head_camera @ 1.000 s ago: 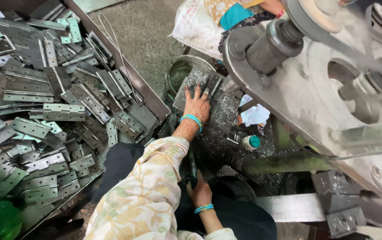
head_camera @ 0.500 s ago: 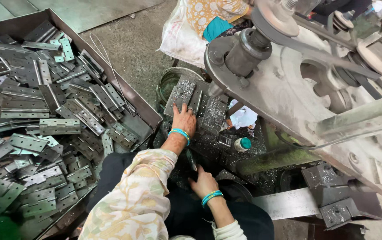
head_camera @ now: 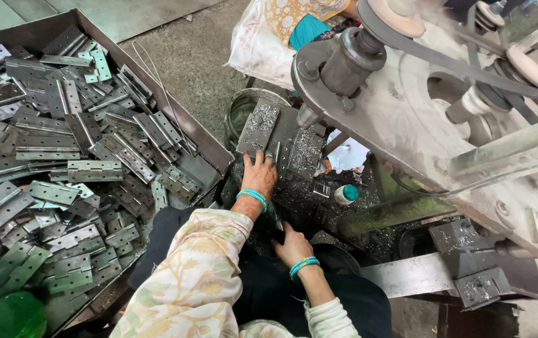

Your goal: The person picks up metal hinge plates and places them individually under a machine to drill holes, then moves the finished pieces into a collection bin.

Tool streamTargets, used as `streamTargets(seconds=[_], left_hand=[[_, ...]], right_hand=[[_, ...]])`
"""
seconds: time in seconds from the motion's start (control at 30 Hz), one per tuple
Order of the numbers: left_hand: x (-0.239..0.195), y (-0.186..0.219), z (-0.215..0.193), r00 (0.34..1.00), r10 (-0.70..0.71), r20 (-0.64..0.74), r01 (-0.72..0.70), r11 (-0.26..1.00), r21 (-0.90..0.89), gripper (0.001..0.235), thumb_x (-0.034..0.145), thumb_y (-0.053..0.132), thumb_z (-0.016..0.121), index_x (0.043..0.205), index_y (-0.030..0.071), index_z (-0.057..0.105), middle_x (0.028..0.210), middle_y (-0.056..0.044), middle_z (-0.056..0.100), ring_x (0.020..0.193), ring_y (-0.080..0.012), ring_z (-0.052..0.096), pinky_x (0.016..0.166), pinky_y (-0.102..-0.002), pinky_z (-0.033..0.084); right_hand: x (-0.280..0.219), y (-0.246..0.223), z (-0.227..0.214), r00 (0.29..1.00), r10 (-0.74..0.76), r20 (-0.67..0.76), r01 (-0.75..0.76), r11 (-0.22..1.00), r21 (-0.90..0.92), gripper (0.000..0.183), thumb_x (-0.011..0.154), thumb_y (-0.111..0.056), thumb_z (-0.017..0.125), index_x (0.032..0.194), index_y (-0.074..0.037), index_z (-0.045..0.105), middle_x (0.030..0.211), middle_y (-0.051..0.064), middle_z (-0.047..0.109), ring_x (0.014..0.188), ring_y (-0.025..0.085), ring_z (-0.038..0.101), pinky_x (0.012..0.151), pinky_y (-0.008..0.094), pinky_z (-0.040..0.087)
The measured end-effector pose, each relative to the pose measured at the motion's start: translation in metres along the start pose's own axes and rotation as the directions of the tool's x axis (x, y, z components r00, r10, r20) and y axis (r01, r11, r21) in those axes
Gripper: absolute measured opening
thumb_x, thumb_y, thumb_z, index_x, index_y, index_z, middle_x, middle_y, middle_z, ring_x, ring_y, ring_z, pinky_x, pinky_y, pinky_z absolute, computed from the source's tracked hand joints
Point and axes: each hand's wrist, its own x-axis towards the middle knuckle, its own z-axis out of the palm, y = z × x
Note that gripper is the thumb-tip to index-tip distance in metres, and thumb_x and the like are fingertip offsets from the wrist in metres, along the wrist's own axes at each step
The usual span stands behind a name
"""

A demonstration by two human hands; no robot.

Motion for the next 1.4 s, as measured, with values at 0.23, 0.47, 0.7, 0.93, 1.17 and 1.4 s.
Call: streamTargets(seconds=[0.23,0.47,0.7,0.93,1.17,1.4], left_hand=[[-0.003,-0.004,-0.043,0.996,0.029,-0.087,-0.044,0.985,-0.167,0.024,0.087,0.018,0.065,0.107,0.012,0.076,0.118,-0.006,0.066,0.128,-0.0307,0.049,0.116,-0.063,0.028],[-0.005,-0.03,-0.049,0.963,-0.137,-0.231,-0.032,0.796,-0.605,0.024,0.083,0.022,0.072,0.102,0.007,0.075,0.103,-0.008,0.071,0.107,-0.0301,0.06,0.095,-0.045,0.046],[0.021,-0.029,-0.041,0.982,-0.123,0.142,0.165,0.204,-0.965,0.035,0.087,0.036,0.073,0.106,0.007,0.073,0.085,-0.012,0.07,0.085,-0.0295,0.071,0.083,-0.041,0.054],[0.034,-0.043,-0.027,0.947,-0.303,-0.107,0.241,0.89,-0.387,0.041,0.076,0.026,0.078,0.113,0.01,0.074,0.125,-0.01,0.063,0.12,-0.0342,0.052,0.092,-0.053,0.045],[0.026,-0.028,-0.016,0.995,-0.033,0.094,0.059,0.954,-0.293,0.039,0.085,0.037,0.072,0.113,0.011,0.074,0.14,-0.008,0.056,0.137,-0.0361,0.04,0.106,-0.065,0.035],[0.023,-0.019,-0.011,0.98,0.034,0.197,-0.011,0.993,-0.115,0.034,0.09,0.025,0.061,0.119,0.013,0.073,0.144,-0.007,0.054,0.143,-0.0373,0.034,0.111,-0.076,0.022]], right_hand=[[-0.003,0.002,-0.005,1.0,-0.026,0.017,0.025,0.998,0.049,0.058,0.084,-0.038,0.072,0.136,-0.019,0.058,0.109,0.021,0.074,0.106,0.042,0.069,0.09,0.052,0.056],[0.046,0.022,-0.013,0.954,-0.157,-0.254,0.231,0.927,0.296,0.054,0.083,-0.027,0.078,0.131,-0.007,0.064,0.106,0.017,0.076,0.09,0.03,0.075,0.081,0.04,0.06],[0.093,0.025,-0.047,0.892,0.08,-0.445,0.395,0.342,0.853,0.031,0.093,-0.007,0.07,0.122,-0.001,0.061,0.103,0.005,0.072,0.085,0.015,0.07,0.064,0.028,0.06],[0.105,-0.006,-0.064,0.666,-0.271,-0.695,0.405,0.914,0.032,0.03,0.086,-0.002,0.075,0.115,-0.006,0.071,0.106,0.011,0.068,0.089,0.026,0.072,0.077,0.039,0.06],[0.104,-0.034,-0.046,0.748,-0.435,-0.5,0.455,0.886,-0.09,0.049,0.078,0.001,0.07,0.126,-0.003,0.062,0.122,0.021,0.06,0.109,0.043,0.062,0.089,0.049,0.053],[0.051,-0.029,-0.053,0.808,-0.374,-0.454,0.452,0.889,0.073,0.05,0.085,-0.012,0.07,0.134,-0.002,0.061,0.134,0.02,0.061,0.118,0.041,0.062,0.099,0.044,0.052]])
